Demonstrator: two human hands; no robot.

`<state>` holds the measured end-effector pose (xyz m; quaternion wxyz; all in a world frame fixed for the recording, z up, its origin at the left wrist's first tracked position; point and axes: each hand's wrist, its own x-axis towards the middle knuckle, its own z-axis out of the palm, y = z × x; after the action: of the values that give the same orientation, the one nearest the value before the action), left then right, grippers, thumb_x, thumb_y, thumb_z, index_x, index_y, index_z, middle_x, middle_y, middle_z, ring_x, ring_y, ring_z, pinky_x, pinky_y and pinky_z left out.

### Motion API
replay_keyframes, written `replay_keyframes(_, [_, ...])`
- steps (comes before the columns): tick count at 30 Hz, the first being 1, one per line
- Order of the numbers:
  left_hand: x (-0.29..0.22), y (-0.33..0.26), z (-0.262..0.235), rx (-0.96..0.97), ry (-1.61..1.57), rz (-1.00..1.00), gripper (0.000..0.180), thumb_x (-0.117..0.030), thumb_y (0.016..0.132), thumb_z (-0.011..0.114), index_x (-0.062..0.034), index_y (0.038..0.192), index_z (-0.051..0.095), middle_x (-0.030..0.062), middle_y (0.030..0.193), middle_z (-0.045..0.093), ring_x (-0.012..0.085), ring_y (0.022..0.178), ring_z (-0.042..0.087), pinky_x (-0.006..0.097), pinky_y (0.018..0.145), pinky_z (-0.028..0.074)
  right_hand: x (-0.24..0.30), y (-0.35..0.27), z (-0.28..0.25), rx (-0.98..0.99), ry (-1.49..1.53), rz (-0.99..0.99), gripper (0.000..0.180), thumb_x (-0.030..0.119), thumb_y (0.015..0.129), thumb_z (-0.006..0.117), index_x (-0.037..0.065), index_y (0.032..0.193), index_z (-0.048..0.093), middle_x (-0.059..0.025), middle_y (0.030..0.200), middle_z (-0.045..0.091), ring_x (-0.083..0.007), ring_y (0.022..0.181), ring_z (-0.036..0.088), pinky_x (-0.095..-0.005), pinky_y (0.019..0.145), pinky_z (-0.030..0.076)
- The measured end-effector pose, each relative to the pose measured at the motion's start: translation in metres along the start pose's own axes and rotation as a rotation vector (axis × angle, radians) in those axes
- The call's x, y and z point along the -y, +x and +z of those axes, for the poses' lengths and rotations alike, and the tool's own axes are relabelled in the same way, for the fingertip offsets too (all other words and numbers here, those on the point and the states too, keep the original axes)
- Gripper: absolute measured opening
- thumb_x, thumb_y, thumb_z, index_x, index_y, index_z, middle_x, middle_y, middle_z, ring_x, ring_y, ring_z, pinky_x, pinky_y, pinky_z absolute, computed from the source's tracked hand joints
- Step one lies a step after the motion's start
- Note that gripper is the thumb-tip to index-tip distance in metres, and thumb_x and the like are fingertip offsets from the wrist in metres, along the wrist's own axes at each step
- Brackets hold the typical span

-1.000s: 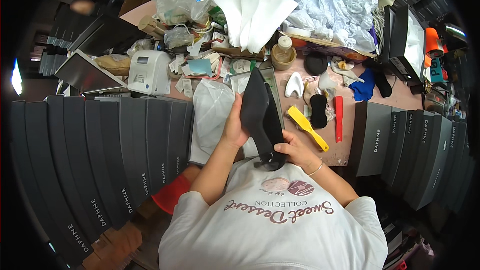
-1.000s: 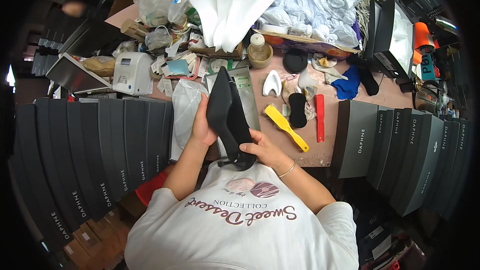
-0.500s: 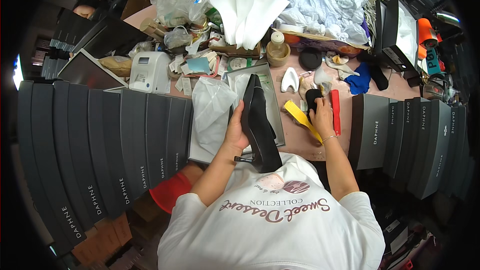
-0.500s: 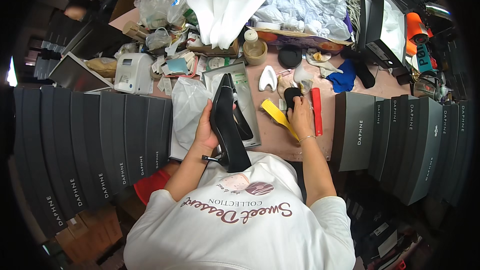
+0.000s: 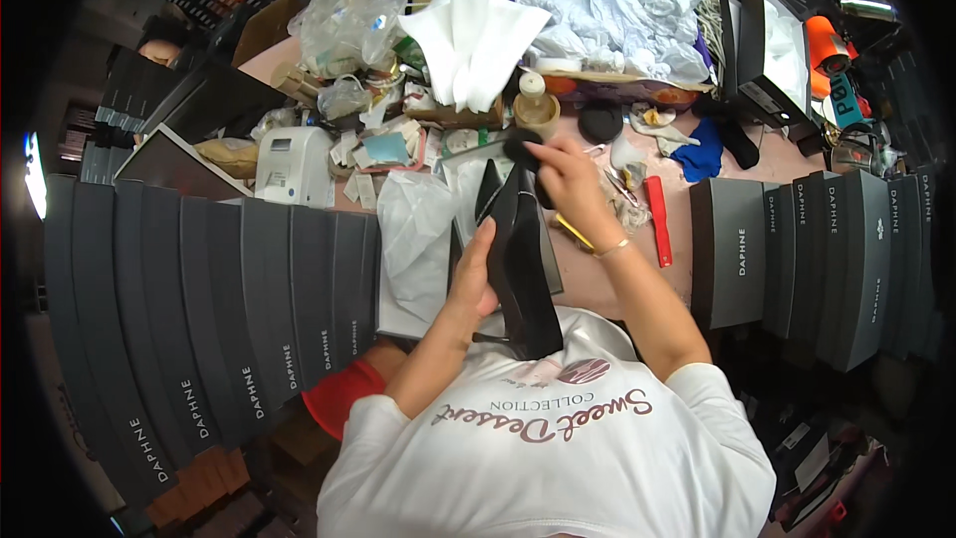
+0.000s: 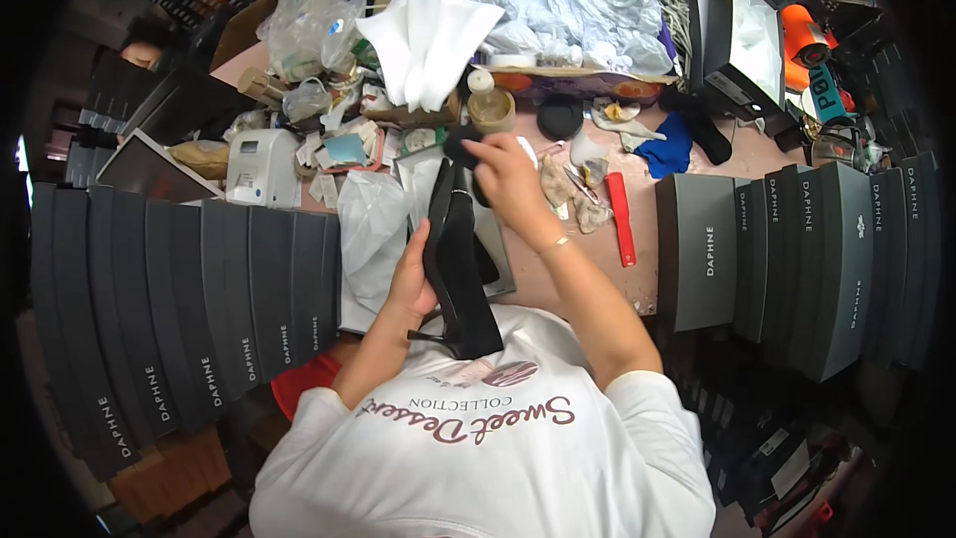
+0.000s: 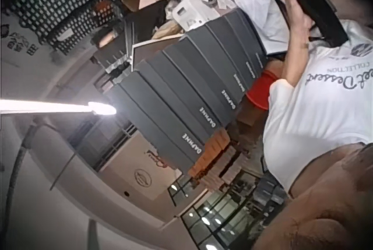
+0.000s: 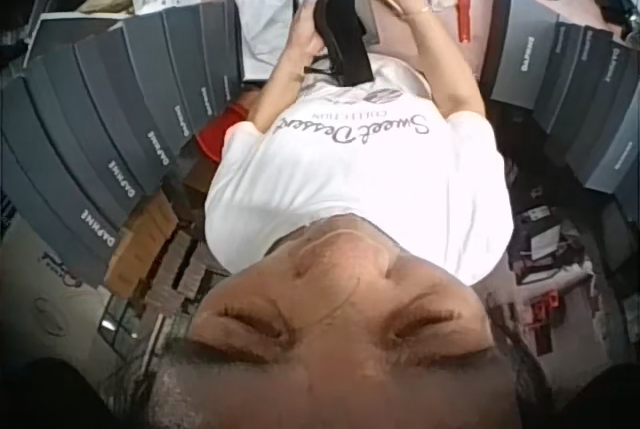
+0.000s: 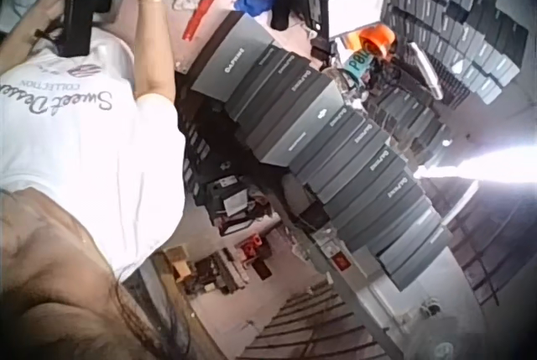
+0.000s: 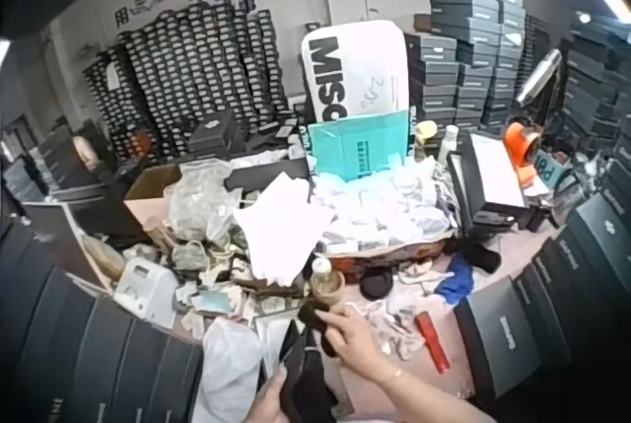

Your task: Cleaning shoes with a cloth and packing them into dust bags and shoeboxes.

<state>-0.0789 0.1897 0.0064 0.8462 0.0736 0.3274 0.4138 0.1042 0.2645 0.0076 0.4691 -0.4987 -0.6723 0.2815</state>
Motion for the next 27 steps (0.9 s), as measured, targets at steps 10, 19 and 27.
replay_keyframes(10, [-0.009,-0.032,0.027,0.201,0.351,0.240,0.074,-0.013,0.074,0.076,0.0006,0.136,0.038,0.0087,0.124,0.054,0.0152,0.112,0.053,0.029,0.097,0.042,-0.022,-0.046,-0.054,-0.175,0.782,0.698,0.043,0.000,0.084,0.043,-0.001,0.127,0.052,-0.0080,0.107,0.061,-0.0126,0.086,0.061,-0.0243,0.073,0.051])
replay_keyframes(19, [0.015,-0.026,0.029,0.094,0.975,0.376,0.061,-0.001,0.077,0.072,0.0009,0.132,0.044,0.0056,0.115,0.059,0.0134,0.103,0.057,0.028,0.091,0.046,0.074,-0.040,-0.051,0.203,-0.303,-0.429,0.030,0.002,0.075,0.058,0.007,0.104,0.065,-0.0107,0.083,0.059,-0.0272,0.075,0.058,-0.0385,0.068,0.046])
replay_keyframes(27, [-0.002,-0.014,0.022,0.030,0.428,0.410,0.054,-0.013,0.079,0.074,0.0000,0.126,0.048,0.0059,0.114,0.058,0.0112,0.102,0.056,0.027,0.091,0.045,-0.022,-0.061,-0.060,0.297,-0.124,0.080,0.073,0.018,0.083,0.067,0.001,0.143,0.030,-0.0195,0.137,0.044,-0.0301,0.123,0.047,-0.0392,0.101,0.038])
